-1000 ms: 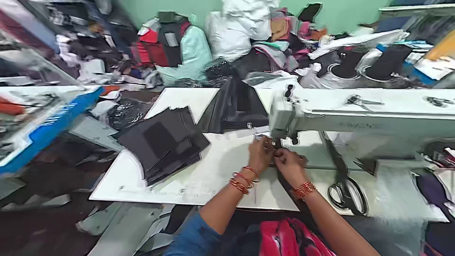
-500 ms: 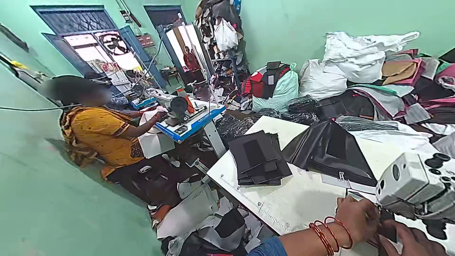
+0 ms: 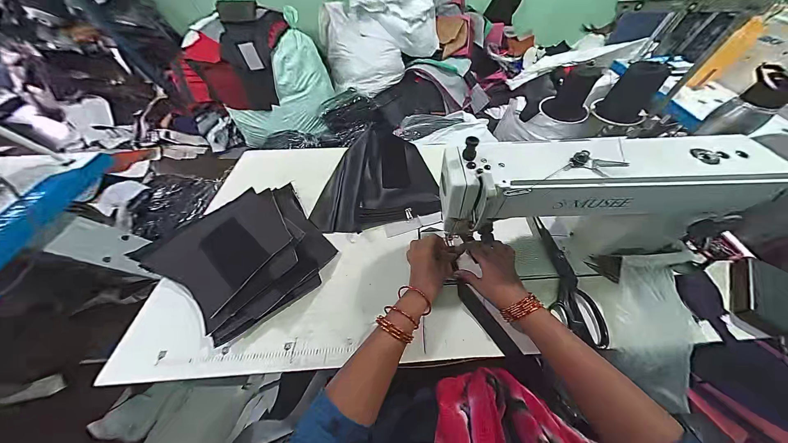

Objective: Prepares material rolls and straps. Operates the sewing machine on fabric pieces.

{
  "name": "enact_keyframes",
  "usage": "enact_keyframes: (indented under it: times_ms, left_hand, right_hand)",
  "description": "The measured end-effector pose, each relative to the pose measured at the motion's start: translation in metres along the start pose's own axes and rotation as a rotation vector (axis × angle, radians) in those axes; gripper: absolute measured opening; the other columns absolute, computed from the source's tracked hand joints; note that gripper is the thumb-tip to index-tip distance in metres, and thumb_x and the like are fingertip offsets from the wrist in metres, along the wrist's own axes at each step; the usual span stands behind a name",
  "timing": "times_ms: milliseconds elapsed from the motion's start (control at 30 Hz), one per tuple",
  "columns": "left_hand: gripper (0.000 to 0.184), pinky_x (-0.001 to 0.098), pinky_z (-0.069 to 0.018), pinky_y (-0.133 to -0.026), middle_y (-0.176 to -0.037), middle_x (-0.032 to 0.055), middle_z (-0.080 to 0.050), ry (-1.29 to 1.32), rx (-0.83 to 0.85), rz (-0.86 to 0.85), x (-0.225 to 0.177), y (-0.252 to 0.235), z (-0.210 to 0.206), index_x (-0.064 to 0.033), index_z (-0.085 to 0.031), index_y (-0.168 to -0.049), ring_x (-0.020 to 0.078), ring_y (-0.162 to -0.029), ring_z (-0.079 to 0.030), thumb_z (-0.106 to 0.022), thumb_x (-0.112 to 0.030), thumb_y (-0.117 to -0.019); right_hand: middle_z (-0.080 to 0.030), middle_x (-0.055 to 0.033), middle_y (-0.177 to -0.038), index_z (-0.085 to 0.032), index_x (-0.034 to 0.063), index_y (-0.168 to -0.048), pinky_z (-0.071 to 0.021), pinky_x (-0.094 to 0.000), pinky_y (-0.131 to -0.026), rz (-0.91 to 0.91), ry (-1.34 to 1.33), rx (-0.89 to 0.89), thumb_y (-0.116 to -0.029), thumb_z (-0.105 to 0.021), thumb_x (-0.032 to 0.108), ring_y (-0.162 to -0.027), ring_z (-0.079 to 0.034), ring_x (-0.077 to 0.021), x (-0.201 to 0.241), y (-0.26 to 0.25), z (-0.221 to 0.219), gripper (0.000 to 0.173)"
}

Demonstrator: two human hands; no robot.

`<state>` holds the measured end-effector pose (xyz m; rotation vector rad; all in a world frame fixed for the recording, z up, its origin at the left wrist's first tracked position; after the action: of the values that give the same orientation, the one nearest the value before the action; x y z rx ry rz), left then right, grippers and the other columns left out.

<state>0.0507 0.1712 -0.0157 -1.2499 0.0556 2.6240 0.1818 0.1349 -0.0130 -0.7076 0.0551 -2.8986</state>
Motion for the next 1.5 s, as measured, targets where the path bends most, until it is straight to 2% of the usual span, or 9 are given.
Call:
enact_keyframes:
  times_ms: [267,467,667,833,1000,1100,1200,1367,1500]
  left_hand:
    - [0.02,0.0595,-0.0387,-0.103,-0.101,0.0184,-0.069,-0.12,0.019,0.058,-0.001,0.003,0.0,0.0027,-0.07,-0.099,0.0388,-0.11,-0.061,-0.07,-0.016,-0.0944]
    - [0.025,0.0602,-0.0405,-0.103,-0.11,0.0202,-0.07,-0.267,0.063,0.038,-0.007,0.006,-0.001,0.0029,-0.071,-0.106,0.0394,-0.113,-0.063,-0.065,-0.02,-0.0991]
    - [0.025,0.0578,-0.0468,-0.1,-0.114,0.0212,-0.072,-0.331,0.082,-0.133,-0.023,0.015,-0.007,0.0009,-0.072,-0.113,0.0414,-0.115,-0.065,-0.055,-0.014,-0.1035]
    - [0.033,0.0577,-0.0369,-0.113,-0.128,0.0198,-0.067,-0.39,0.225,-0.157,-0.023,0.034,-0.02,-0.0064,-0.074,-0.124,0.0408,-0.128,-0.057,-0.051,-0.001,-0.1]
    - [0.043,0.064,-0.035,-0.113,-0.133,0.0211,-0.065,-0.446,0.16,-0.305,-0.023,0.049,-0.023,-0.0045,-0.07,-0.13,0.0439,-0.128,-0.057,-0.055,0.004,-0.0912]
    - [0.044,0.0629,-0.0293,-0.117,-0.143,0.0214,-0.058,-0.479,0.275,-0.261,-0.02,0.047,-0.027,-0.0032,-0.064,-0.138,0.0437,-0.138,-0.049,-0.051,-0.002,-0.0951]
    - [0.048,0.0561,-0.02,-0.124,-0.155,0.0181,-0.048,-0.502,0.413,-0.168,-0.014,0.042,-0.031,-0.0064,-0.056,-0.147,0.0396,-0.15,-0.035,-0.045,-0.008,-0.1001]
    - [0.048,0.0576,-0.0282,-0.12,-0.15,0.0183,-0.054,-0.45,0.334,-0.202,-0.015,0.037,-0.028,-0.0052,-0.059,-0.143,0.0416,-0.147,-0.039,-0.046,-0.008,-0.0974]
    - [0.048,0.0574,-0.0267,-0.121,-0.153,0.0175,-0.051,-0.43,0.334,-0.182,-0.013,0.036,-0.027,-0.0057,-0.059,-0.144,0.0414,-0.149,-0.035,-0.047,-0.011,-0.0977]
  right_hand:
    - [-0.064,-0.0194,-0.134,-0.071,0.0184,-0.131,-0.031,-0.069,-0.109,0.082,-0.125,0.014,-0.0951,-0.07,0.037,-0.13,-0.051,-0.0482,-0.001,0.0,-0.009,0.04]
    - [-0.065,-0.0182,-0.134,-0.074,0.0179,-0.127,-0.0319,-0.0688,-0.108,0.082,-0.132,-0.017,-0.0935,-0.071,0.036,-0.129,-0.052,-0.0473,-0.004,-0.001,-0.009,0.038]
    - [-0.063,-0.0202,-0.135,-0.073,0.0159,-0.128,-0.0341,-0.0689,-0.109,0.091,-0.072,-0.018,-0.0945,-0.068,0.03,-0.129,-0.053,-0.0487,0.002,0.001,-0.007,0.037]
    - [-0.062,-0.0204,-0.137,-0.073,0.0184,-0.129,-0.0353,-0.0682,-0.108,0.098,-0.061,-0.022,-0.0957,-0.065,0.026,-0.129,-0.052,-0.05,0.001,0.002,-0.009,0.035]
    - [-0.063,-0.0221,-0.136,-0.073,0.018,-0.13,-0.0373,-0.0683,-0.107,0.138,-0.021,-0.052,-0.0982,-0.064,0.03,-0.126,-0.054,-0.0516,0.006,0.005,-0.01,0.035]
    - [-0.064,-0.0233,-0.133,-0.073,0.0174,-0.129,-0.0399,-0.0686,-0.105,0.151,0.027,-0.083,-0.1007,-0.061,0.022,-0.122,-0.057,-0.0523,0.009,0.005,-0.011,0.031]
    - [-0.066,-0.0236,-0.13,-0.073,0.0208,-0.129,-0.0423,-0.0682,-0.104,0.141,0.085,-0.086,-0.0941,-0.059,0.0,-0.121,-0.058,-0.0521,0.008,0.003,-0.01,0.043]
    - [-0.06,-0.0242,-0.139,-0.068,0.0256,-0.136,-0.0398,-0.066,-0.107,0.069,0.135,0.034,-0.0939,-0.053,-0.007,-0.128,-0.054,-0.0516,0.003,-0.004,-0.012,0.055]
    - [-0.061,-0.0248,-0.137,-0.07,0.0234,-0.134,-0.0408,-0.0639,-0.108,0.102,0.112,0.019,-0.0923,-0.053,-0.009,-0.127,-0.055,-0.0511,0.004,-0.004,-0.012,0.055]
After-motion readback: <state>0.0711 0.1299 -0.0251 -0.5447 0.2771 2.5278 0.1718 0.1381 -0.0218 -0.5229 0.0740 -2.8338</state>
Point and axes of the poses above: each hand's wrist, its own y-axis away from the middle knuckle, its own z-axis out of the back of the hand, x = y × z, the point moved 10 cm from there along -y, towards the middle knuckle
